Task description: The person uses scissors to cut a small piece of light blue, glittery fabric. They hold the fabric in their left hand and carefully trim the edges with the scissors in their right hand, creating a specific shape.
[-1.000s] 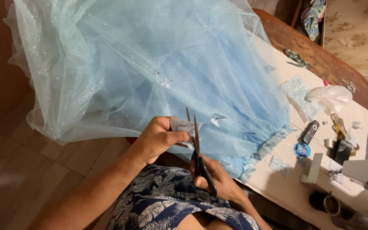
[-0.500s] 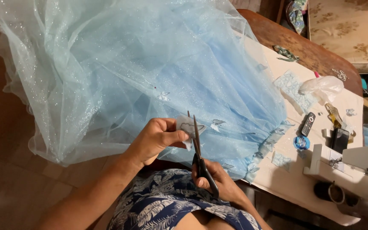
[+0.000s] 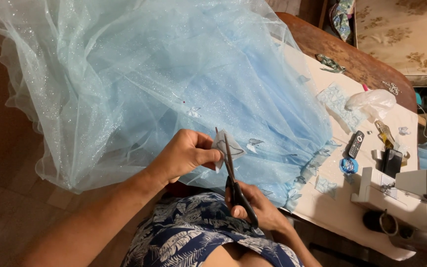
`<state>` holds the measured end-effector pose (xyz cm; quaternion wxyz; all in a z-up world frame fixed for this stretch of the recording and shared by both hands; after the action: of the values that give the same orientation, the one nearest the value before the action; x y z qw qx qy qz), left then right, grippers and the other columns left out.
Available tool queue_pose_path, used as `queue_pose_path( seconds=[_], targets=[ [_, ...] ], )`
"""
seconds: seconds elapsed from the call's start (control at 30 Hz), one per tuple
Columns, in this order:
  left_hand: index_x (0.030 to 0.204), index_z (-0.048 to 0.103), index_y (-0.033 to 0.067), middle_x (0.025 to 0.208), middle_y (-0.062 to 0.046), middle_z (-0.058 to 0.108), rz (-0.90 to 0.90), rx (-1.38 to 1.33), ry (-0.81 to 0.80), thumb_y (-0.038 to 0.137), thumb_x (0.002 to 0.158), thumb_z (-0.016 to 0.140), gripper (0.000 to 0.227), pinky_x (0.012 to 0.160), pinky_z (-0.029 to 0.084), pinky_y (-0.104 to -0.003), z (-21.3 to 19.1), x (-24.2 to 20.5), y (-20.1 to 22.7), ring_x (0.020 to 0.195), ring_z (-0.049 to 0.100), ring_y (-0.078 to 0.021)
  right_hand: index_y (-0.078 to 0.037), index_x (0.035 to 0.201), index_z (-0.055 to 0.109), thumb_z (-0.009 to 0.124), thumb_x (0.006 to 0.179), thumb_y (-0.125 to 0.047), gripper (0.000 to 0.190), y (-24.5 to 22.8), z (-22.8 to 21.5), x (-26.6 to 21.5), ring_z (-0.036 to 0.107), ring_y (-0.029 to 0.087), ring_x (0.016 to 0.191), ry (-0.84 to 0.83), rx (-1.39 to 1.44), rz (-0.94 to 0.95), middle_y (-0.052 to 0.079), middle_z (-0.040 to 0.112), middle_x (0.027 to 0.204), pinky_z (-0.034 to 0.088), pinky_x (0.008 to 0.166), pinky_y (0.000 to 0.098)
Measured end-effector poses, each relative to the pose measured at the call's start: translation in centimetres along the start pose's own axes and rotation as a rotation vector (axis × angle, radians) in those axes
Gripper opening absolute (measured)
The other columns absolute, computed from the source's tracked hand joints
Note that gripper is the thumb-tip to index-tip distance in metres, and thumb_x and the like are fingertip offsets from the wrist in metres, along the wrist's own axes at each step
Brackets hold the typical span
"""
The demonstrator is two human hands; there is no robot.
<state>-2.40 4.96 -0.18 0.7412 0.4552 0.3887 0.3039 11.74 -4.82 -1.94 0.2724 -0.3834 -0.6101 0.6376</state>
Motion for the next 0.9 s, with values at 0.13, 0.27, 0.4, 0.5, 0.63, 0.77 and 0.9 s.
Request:
queue_pose_path(
  seconds=[0.13,0.27,0.4,0.5,0.63,0.77,0.9],
  targets=[
    [0.089,0.072,-0.0084,0.079,-0.018,0.076,-0.029,0.008,0.022,0.001,0.079,0.074,0.014,0.068,0.066,-0.035,0.2,-0.1,-0.1,0.068,0.075,-0.0253,-0.011,0.09,0.058,0.066,0.08,-0.069,0.059,0.0,-0.1,-0.2,0.045,0.012,0.06,0.014,-0.034,0.021,0.0,0.054,0.072,0.038,0.057,0.027],
    [0.088,0.073,-0.0089,0.08,-0.017,0.076,-0.049,0.008,0.045,-0.001,0.079,0.074,0.012,0.067,0.066,-0.035,0.4,-0.1,-0.2,0.068,0.074,-0.0248,-0.011,0.089,0.057,0.065,0.079,-0.07,0.061,0.3,-0.3,-0.4,0.046,0.012,0.061,0.021,-0.072,0.046,0.0,0.054,0.072,0.041,0.058,0.0275],
    [0.085,0.071,-0.0096,0.078,-0.018,0.074,-0.07,0.007,0.073,-0.004,0.077,0.076,0.011,0.067,0.067,-0.037,0.3,-0.1,-0.3,0.067,0.074,-0.0265,-0.01,0.089,0.057,0.063,0.078,-0.073,0.064,0.7,-0.5,-0.6,0.047,0.012,0.059,0.033,-0.123,0.046,0.0,0.055,0.072,0.041,0.055,0.0274],
    [0.088,0.071,-0.0101,0.081,-0.019,0.075,-0.073,0.008,0.061,-0.003,0.078,0.075,0.012,0.067,0.067,-0.037,0.2,-0.1,-0.3,0.068,0.074,-0.0273,-0.01,0.088,0.058,0.066,0.08,-0.067,0.058,0.9,-0.7,-0.6,0.044,0.012,0.059,0.045,-0.11,0.05,0.0,0.052,0.072,0.038,0.054,0.0266],
    [0.084,0.073,-0.0078,0.078,-0.017,0.075,-0.05,0.021,0.06,-0.002,0.078,0.076,0.009,0.066,0.067,-0.035,0.1,0.0,-0.1,0.066,0.074,-0.0244,-0.01,0.087,0.059,0.067,0.084,-0.06,0.051,0.5,-0.6,-0.5,0.041,0.012,0.058,0.044,-0.086,0.036,-0.001,0.049,0.068,0.035,0.053,0.027],
    [0.084,0.074,-0.0077,0.078,-0.017,0.076,-0.05,0.026,0.047,-0.001,0.077,0.076,0.01,0.066,0.066,-0.034,0.0,0.1,-0.1,0.067,0.073,-0.0238,-0.01,0.087,0.058,0.067,0.082,-0.061,0.052,1.2,-0.9,-0.5,0.042,0.012,0.059,0.061,-0.125,0.064,-0.001,0.049,0.07,0.035,0.054,0.0271],
    [0.082,0.073,-0.0077,0.076,-0.016,0.074,-0.05,0.032,0.054,0.0,0.077,0.078,0.011,0.065,0.066,-0.035,-0.3,0.3,-0.2,0.066,0.073,-0.0249,-0.01,0.085,0.057,0.066,0.081,-0.063,0.054,1.4,-1.1,-0.4,0.043,0.013,0.06,0.073,-0.16,0.091,-0.001,0.048,0.07,0.035,0.054,0.0272]
  ],
)
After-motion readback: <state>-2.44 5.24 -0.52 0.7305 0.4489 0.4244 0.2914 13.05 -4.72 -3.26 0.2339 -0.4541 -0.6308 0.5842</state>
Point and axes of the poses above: each hand's wrist, its own x-axis towards the middle knuckle, its own z-axis out of the palm, y = z × x, the point moved 7 cm from there along x, towards the middle knuckle
